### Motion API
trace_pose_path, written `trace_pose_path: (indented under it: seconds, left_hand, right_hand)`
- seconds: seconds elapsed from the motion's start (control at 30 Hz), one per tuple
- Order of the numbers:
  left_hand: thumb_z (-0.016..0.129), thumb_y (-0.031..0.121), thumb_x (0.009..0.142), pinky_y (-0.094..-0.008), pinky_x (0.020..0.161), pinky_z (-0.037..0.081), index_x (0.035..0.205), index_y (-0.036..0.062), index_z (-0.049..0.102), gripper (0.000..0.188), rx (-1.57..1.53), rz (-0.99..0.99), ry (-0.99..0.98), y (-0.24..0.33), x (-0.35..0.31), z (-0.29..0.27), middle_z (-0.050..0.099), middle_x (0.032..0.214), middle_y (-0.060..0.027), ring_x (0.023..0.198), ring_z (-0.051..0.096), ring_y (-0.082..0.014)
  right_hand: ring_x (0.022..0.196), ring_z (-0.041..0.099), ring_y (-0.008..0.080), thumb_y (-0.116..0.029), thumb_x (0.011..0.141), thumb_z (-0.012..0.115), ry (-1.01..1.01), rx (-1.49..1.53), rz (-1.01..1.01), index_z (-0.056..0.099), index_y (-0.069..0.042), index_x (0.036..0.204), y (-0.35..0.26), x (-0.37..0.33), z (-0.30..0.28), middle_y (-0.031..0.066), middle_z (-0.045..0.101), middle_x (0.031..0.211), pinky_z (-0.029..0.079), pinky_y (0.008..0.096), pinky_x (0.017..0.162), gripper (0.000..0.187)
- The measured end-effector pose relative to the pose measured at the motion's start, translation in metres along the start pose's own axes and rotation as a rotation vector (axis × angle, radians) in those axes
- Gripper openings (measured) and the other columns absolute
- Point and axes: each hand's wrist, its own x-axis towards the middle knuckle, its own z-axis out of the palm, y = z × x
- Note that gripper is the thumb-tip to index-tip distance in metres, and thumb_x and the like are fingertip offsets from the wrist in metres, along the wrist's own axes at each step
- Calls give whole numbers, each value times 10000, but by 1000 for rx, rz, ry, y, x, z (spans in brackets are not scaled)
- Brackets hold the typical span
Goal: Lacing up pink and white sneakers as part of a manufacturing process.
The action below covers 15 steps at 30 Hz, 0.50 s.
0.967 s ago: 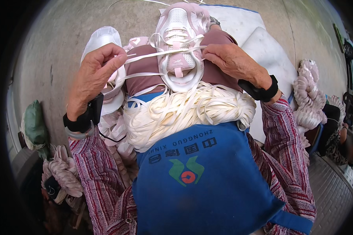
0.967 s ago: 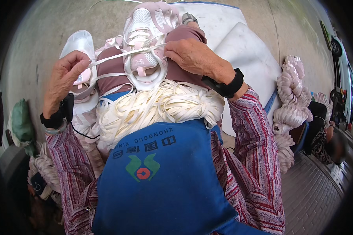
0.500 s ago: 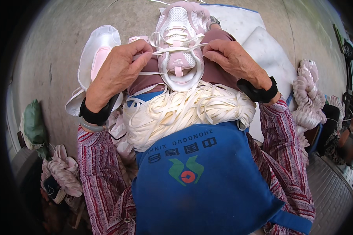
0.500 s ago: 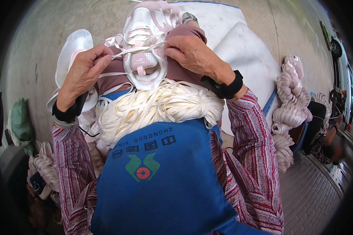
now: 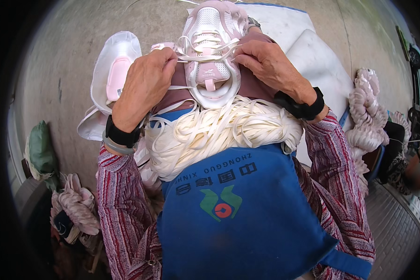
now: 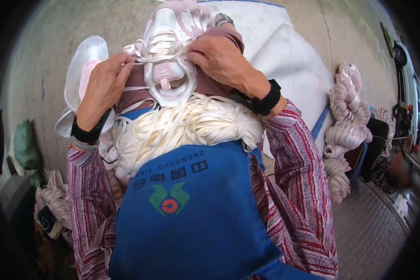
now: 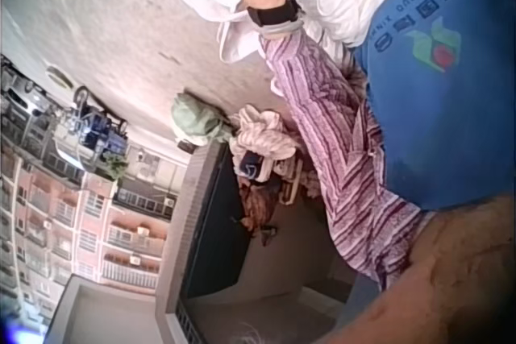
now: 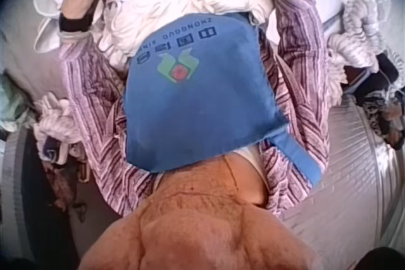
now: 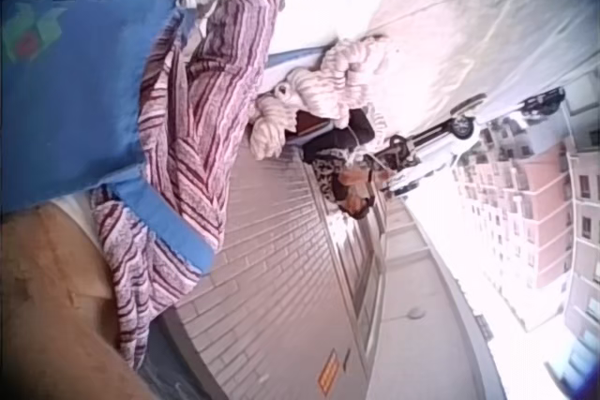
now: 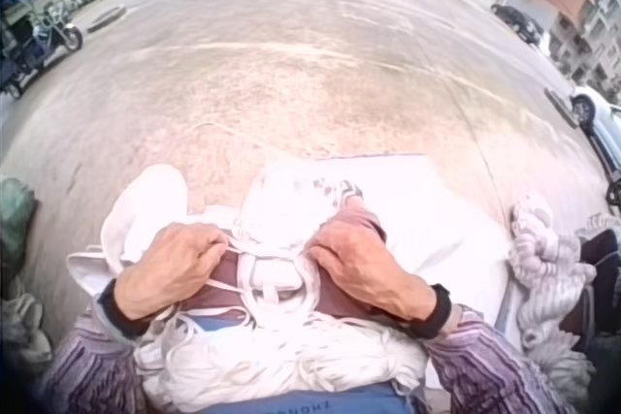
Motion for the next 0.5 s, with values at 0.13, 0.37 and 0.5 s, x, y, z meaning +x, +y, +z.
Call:
trace_pose_path:
  seconds: [0.13, 0.37, 0.5]
  left_hand:
    - [537, 151, 900, -382, 614, 447, 913, 8, 602, 157, -61, -7, -65, 4, -3, 2, 612, 748, -170, 656, 592, -317]
    - [540, 157, 904, -369, 619, 458, 949, -4, 639, 194, -36, -34, -106, 0, 0, 1, 621, 743, -173, 662, 602, -314]
    - [548, 168, 908, -356, 629, 465, 956, -9, 644, 206, -151, -70, -118, 0, -1, -1, 639, 758, -159, 666, 610, -304]
  right_hand:
    - [752, 599, 278, -130, 900, 580, -27, -80, -8, 656, 8, 936, -2, 0, 0, 152, 647, 828, 489, 327, 699, 161]
    - [703, 595, 301, -133, 897, 574, -47, -92, -10, 653, 13, 912, -1, 1, 1, 171, 638, 783, 484, 350, 670, 167]
    - [688, 584, 322, -135, 891, 578, -58, -137, -86, 645, 16, 859, -4, 3, 3, 174, 631, 764, 479, 360, 656, 168]
